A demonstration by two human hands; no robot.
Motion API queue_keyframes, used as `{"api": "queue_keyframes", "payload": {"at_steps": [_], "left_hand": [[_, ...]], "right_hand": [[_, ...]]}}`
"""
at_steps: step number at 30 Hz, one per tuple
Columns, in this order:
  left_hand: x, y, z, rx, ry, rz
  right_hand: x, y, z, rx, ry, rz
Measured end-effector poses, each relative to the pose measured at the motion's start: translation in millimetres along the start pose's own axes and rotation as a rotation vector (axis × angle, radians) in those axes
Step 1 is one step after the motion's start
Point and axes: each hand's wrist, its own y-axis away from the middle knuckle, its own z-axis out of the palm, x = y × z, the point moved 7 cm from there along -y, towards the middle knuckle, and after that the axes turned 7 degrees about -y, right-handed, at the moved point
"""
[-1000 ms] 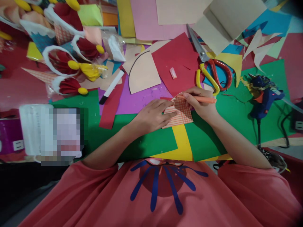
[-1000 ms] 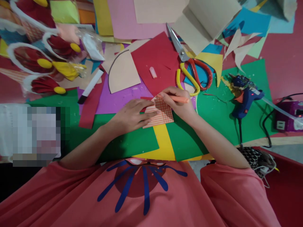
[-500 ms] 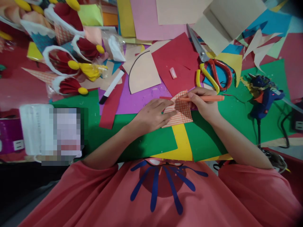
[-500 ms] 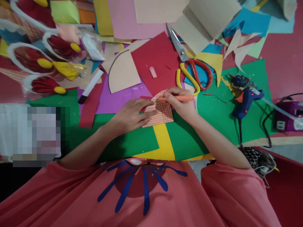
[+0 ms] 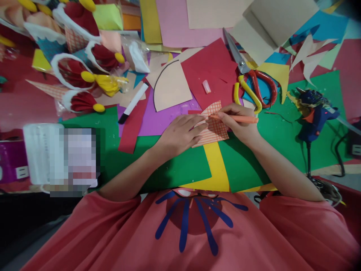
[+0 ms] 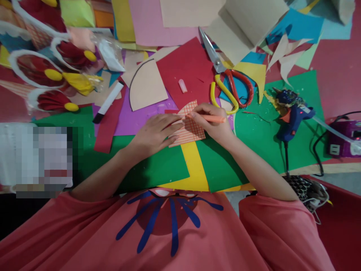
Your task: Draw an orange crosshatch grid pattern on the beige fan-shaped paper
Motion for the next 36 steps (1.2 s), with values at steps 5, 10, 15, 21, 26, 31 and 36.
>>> {"api": "queue_keyframes", "payload": {"at_steps": [5,10,15,21,26,31,36], "left_hand": [[-0.7,0.0,2.0,-0.01,-0.007,0.001],[-1.2,0.6,2.8,-0.002,-0.021,0.003],[-0.6,0.8,1.7,0.009,0.001,0.011],[-2.1,0.8,2.0,-0.005,0.018,-0.017],[-6.2,1.6,4.5,-0.024,-0.027,-0.054],[-8.1,2.1,8.0,-0.068,-0.028,-0.072],[-8.0,2.0,8.0,-0.077,-0.027,-0.075]], "right_hand": [[1.1,-0.5,1.3,-0.002,0.002,0.016],[3.2,-1.5,4.1,-0.041,-0.099,0.087],[3.4,-1.4,3.1,-0.028,-0.218,0.15],[1.2,0.4,-2.6,0.041,-0.159,0.061],[0.9,2.0,0.0,0.0,-0.067,0.031],[-0.2,1.8,0.5,-0.01,-0.066,0.013],[-0.2,1.0,1.8,-0.022,-0.054,0.007]]}}
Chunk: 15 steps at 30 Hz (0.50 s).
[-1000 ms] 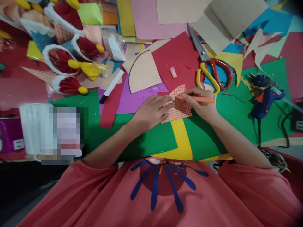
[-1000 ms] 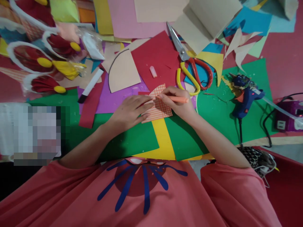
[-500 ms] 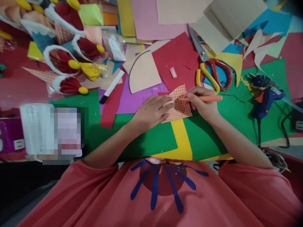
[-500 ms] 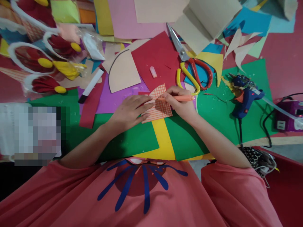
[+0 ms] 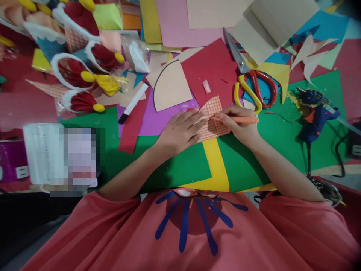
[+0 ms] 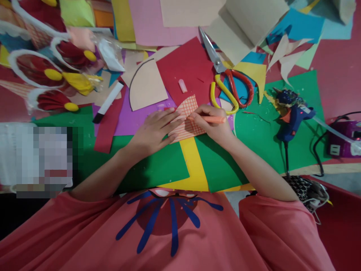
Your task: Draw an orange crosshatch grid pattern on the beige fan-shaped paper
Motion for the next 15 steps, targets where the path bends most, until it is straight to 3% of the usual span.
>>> {"api": "queue_keyframes", "payload": {"at_steps": [7,15], "left_hand": [[-0.2,0.2,0.2,0.013,0.023,0.004],[-1.9,0.5,-1.5,0.063,-0.029,0.003]], "right_hand": [[4.7,-2.5,1.1,-0.013,-0.127,0.145],[3.7,-0.5,-6.8,0.086,-0.143,0.116]]}}
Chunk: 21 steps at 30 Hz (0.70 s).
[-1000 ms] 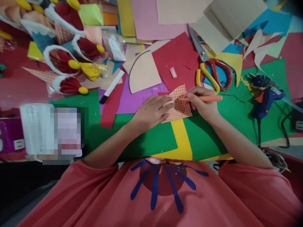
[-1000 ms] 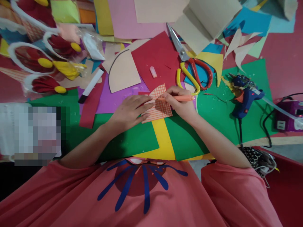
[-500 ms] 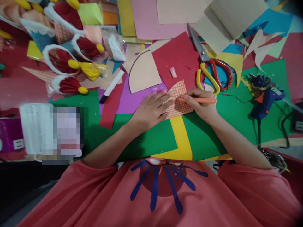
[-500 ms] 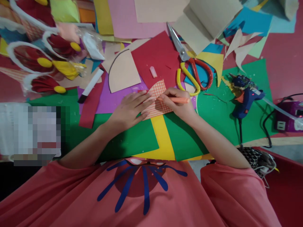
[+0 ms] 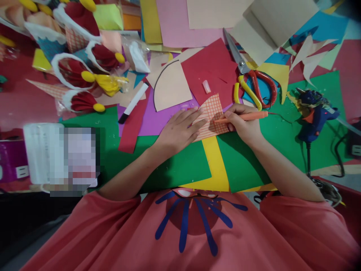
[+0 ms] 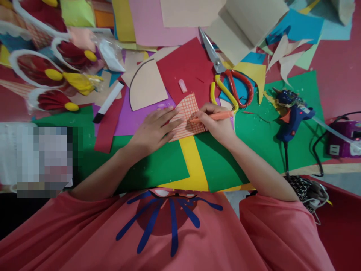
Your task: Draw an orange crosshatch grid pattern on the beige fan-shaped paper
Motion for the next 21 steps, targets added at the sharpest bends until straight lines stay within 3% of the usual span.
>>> {"api": "queue_keyframes", "payload": {"at_steps": [10,21], "left_hand": [[4.5,-1.3,-7.2,0.075,0.001,0.061],[2.6,0.0,-3.8,0.039,0.048,0.03]], "right_hand": [[-0.5,2.1,7.3,-0.096,0.141,-0.09],[-3.1,-1.5,9.2,-0.125,0.021,0.05]]}}
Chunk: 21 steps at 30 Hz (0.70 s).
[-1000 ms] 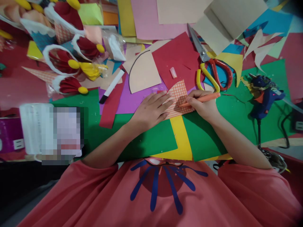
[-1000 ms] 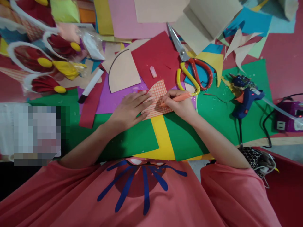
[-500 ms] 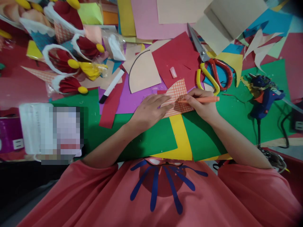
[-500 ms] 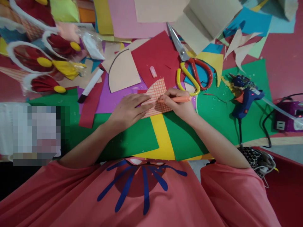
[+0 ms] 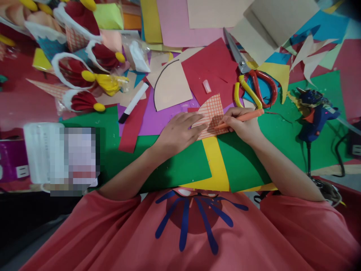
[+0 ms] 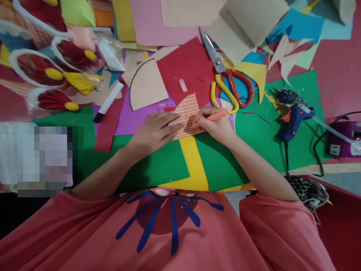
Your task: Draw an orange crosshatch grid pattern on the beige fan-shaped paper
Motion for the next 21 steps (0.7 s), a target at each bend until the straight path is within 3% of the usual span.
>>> {"api": "queue_keyframes", "payload": {"at_steps": [9,21], "left_hand": [[1.4,-0.9,-0.8,-0.005,-0.025,0.013],[-0.7,-0.5,1.3,-0.037,0.044,-0.018]], "right_hand": [[1.4,1.6,-2.1,0.034,0.076,-0.071],[-1.5,1.6,3.2,-0.006,0.063,-0.03]]}}
